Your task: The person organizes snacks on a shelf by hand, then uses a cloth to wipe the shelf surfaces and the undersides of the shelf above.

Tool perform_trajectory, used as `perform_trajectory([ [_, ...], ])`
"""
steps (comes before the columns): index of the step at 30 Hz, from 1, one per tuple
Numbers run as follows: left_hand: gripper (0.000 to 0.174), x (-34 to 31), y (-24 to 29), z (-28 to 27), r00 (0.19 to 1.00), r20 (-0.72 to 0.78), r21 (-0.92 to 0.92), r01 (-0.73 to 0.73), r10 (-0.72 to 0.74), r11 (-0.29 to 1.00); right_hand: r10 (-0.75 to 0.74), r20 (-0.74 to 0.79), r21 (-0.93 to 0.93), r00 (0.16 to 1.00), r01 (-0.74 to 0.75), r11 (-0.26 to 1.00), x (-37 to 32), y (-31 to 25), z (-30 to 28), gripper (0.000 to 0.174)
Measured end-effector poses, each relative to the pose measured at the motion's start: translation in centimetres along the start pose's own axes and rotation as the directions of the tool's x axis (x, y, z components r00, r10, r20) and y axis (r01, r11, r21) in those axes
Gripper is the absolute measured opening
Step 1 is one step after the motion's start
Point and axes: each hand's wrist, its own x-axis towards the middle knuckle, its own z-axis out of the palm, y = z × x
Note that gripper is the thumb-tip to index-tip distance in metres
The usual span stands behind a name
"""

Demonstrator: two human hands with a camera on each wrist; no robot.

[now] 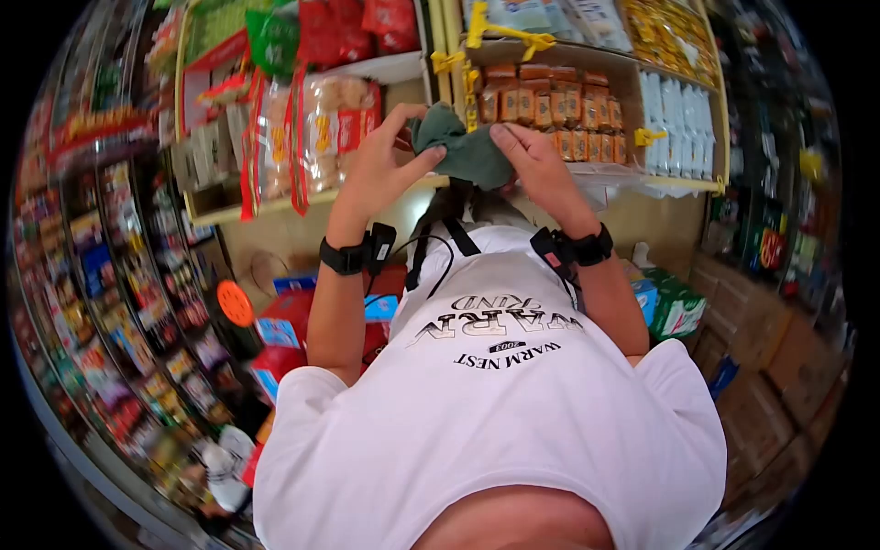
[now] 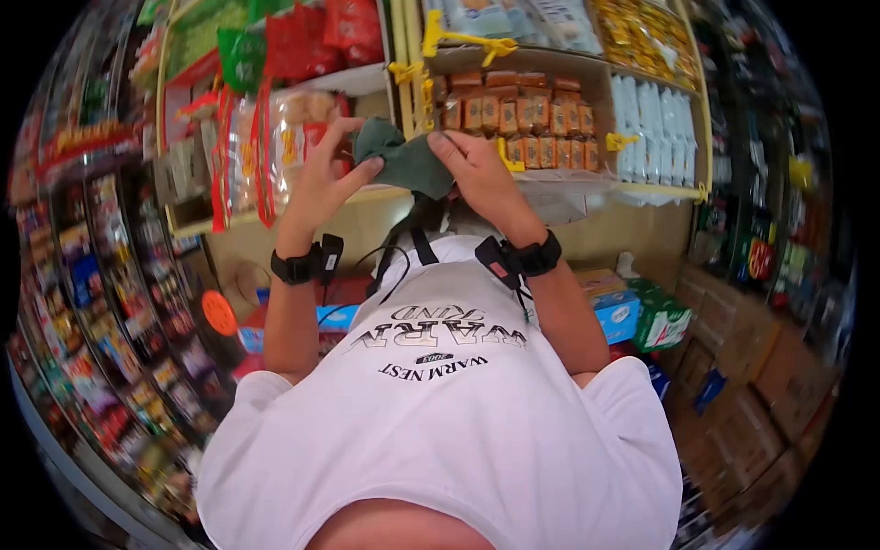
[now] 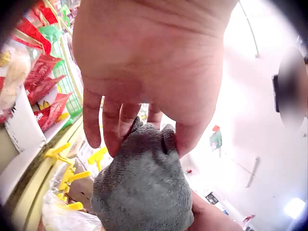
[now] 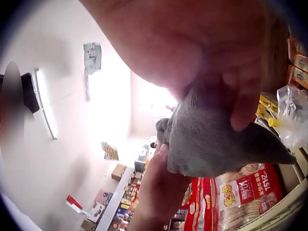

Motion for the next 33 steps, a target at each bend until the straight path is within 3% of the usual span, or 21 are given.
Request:
perform_trajectory([
  [1,0.047,-1.0,-0.5,0.1,0.999,-0.036,-0.009,0.036,-0.037,0.999,0.019,-0.011,-0.075,1.0,-0.02,0.997,-0.1,0.0,0.5,0.042],
  [5,0.044,-4.7,-2.4,-0.8,0.991,-0.105,0.088,0.094,-0.084,0.992,0.067,0.115,-0.081,0.991,-0.058,0.995,1.3,1.4,1.2,0.042],
  [7,0.04,-6.6,-2.4,-1.6,0.987,-0.091,0.075,0.14,-0.133,0.987,0.123,0.163,-0.193,0.979,-0.091,0.977,2.2,1.8,2.1,0.044],
  [8,0.028,-7.6,-2.5,-2.1,0.984,-0.076,0.023,0.164,-0.162,0.986,0.027,0.174,-0.209,0.984,0.01,0.978,2.7,2.5,3.0,0.045],
  [9,0.028,-8.4,-3.2,-2.8,0.982,-0.086,0.016,0.168,-0.166,0.986,-0.064,0.186,-0.223,0.98,0.106,0.969,2.8,2.5,4.1,0.046],
  [15,0.026,-12.5,-6.9,-8.5,0.997,-0.053,-0.048,0.049,-0.052,0.998,-0.095,0.145,-0.198,0.985,0.123,0.972,3.1,2.6,12.2,0.047],
  [17,0.024,-14.3,-7.7,-11.0,0.996,-0.006,0.007,0.086,-0.086,0.996,-0.031,0.069,-0.072,0.997,0.036,0.997,3.2,3.0,15.0,0.047],
  [19,0.024,-15.5,-7.8,-13.5,0.999,-0.04,-0.005,0.008,-0.008,1.0,-0.087,0.073,-0.044,0.994,0.09,0.995,3.8,3.3,17.4,0.048],
  [21,0.022,-16.7,-9.3,-15.6,1.0,-0.012,-0.039,0.019,-0.019,0.999,-0.088,-0.022,0.02,0.996,0.088,0.996,3.5,3.9,19.1,0.049],
  [22,0.019,-17.1,-9.6,-16.2,0.995,-0.095,-0.12,-0.006,-0.005,0.993,-0.084,-0.033,0.03,0.996,0.085,0.996,3.5,4.3,19.9,0.049],
  [23,0.018,-17.1,-9.8,-16.3,0.985,-0.17,-0.205,-0.039,0.004,0.978,-0.102,-0.044,0.03,0.994,0.103,0.994,3.5,4.7,20.4,0.048],
  [25,0.016,-17.1,-10.5,-17.2,0.992,-0.12,-0.155,0.02,-0.039,0.988,-0.139,-0.096,0.016,0.986,0.141,0.99,2.7,5.0,20.3,0.048],
  [26,0.016,-16.7,-10.7,-17.0,0.983,-0.18,-0.232,-0.028,-0.015,0.972,-0.205,-0.136,-0.138,0.969,0.186,0.973,1.7,4.8,20.3,0.049],
  [27,0.017,-15.9,-10.5,-16.5,0.972,-0.235,-0.307,-0.077,0.003,0.948,-0.204,-0.193,-0.141,0.96,0.179,0.974,0.8,4.8,19.9,0.049],
  [28,0.02,-15.0,-10.2,-15.7,0.957,-0.286,-0.247,-0.113,0.039,0.962,-0.169,-0.14,-0.2,0.976,0.14,0.97,0.1,5.0,19.3,0.05],
  [29,0.02,-14.0,-9.8,-14.9,0.97,-0.238,-0.26,-0.119,0.056,0.958,-0.124,-0.084,-0.258,0.989,0.099,0.961,-0.7,5.2,18.6,0.05],
  [31,0.021,-12.8,-9.1,-13.2,0.974,-0.22,-0.337,-0.022,-0.056,0.941,-0.039,-0.135,-0.222,0.99,0.008,0.975,-2.6,5.3,17.5,0.051],
  [33,0.021,-12.1,-8.6,-11.3,0.986,-0.156,-0.353,-0.008,-0.05,0.936,0.047,-0.135,-0.092,0.99,-0.06,0.994,-4.6,4.7,16.5,0.052],
])
